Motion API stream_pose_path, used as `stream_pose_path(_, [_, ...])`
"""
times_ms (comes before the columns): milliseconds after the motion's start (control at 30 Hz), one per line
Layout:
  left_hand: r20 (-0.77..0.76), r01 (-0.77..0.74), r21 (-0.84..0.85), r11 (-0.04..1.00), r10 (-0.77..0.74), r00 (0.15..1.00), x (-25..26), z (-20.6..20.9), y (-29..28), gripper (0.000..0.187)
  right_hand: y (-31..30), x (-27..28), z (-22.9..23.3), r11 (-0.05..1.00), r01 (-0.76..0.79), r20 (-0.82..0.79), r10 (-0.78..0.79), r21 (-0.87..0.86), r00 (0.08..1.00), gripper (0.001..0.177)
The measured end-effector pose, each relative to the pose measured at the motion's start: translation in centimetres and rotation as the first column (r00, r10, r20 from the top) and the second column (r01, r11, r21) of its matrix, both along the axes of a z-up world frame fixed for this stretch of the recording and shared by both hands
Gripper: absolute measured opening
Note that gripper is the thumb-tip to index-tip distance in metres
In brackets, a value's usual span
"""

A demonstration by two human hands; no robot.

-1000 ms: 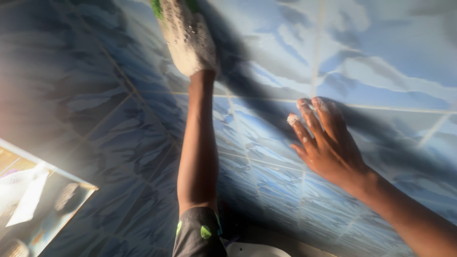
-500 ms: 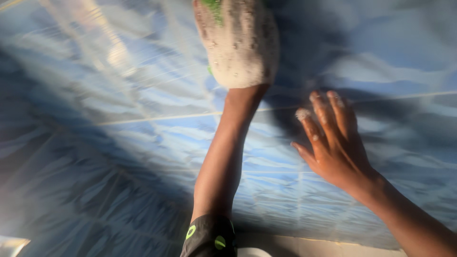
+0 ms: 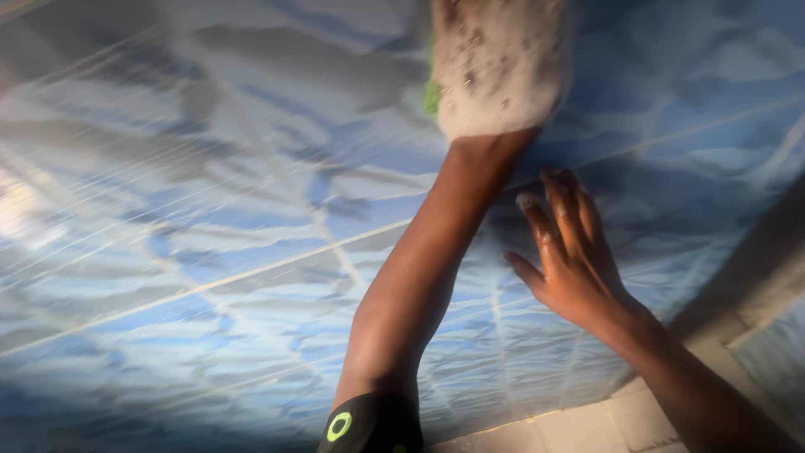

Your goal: The person scrubs blue patterned bathroom wall tiles using a green soapy sponge. They repeatedly wipe the wall surface in circular and back-and-forth motions, occasionally dipping the sponge into a white bucket on the floor to reload soap.

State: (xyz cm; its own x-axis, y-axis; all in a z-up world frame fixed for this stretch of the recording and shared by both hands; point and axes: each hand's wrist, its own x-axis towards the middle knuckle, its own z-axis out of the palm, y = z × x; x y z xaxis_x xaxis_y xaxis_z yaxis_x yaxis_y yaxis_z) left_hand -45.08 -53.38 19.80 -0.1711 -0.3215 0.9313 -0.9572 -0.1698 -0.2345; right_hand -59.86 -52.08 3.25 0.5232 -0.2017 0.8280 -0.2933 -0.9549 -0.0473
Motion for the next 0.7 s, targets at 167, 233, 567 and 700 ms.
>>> stream_pose_path(167, [0.005, 0.053, 0.217, 0.975, -0.055, 0.998, -6.4, -0.2, -9.0, 0.043, -3.5, -4.2, -1.4, 0.999, 0.031, 0.002, -0.031, 0.013, 1.000, 0.086])
stream_pose_path(233, [0.019, 0.060, 0.273, 0.960, -0.068, 0.998, -8.8, -0.4, -12.0, 0.041, -4.3, -6.4, -2.0, 0.997, 0.056, -0.022, -0.055, 0.050, 0.998, 0.084])
stream_pose_path(567, [0.144, 0.085, 0.439, 0.894, -0.163, 0.976, -18.8, -3.4, -24.8, 0.035, -6.5, -14.7, -4.3, 0.964, 0.208, -0.084, -0.196, 0.167, 0.977, 0.084])
stream_pose_path(700, [0.210, 0.069, 0.533, 0.844, -0.210, 0.955, -20.2, -3.9, -29.7, 0.033, -6.0, -15.4, -4.9, 0.947, 0.241, -0.122, -0.218, 0.215, 0.968, 0.085])
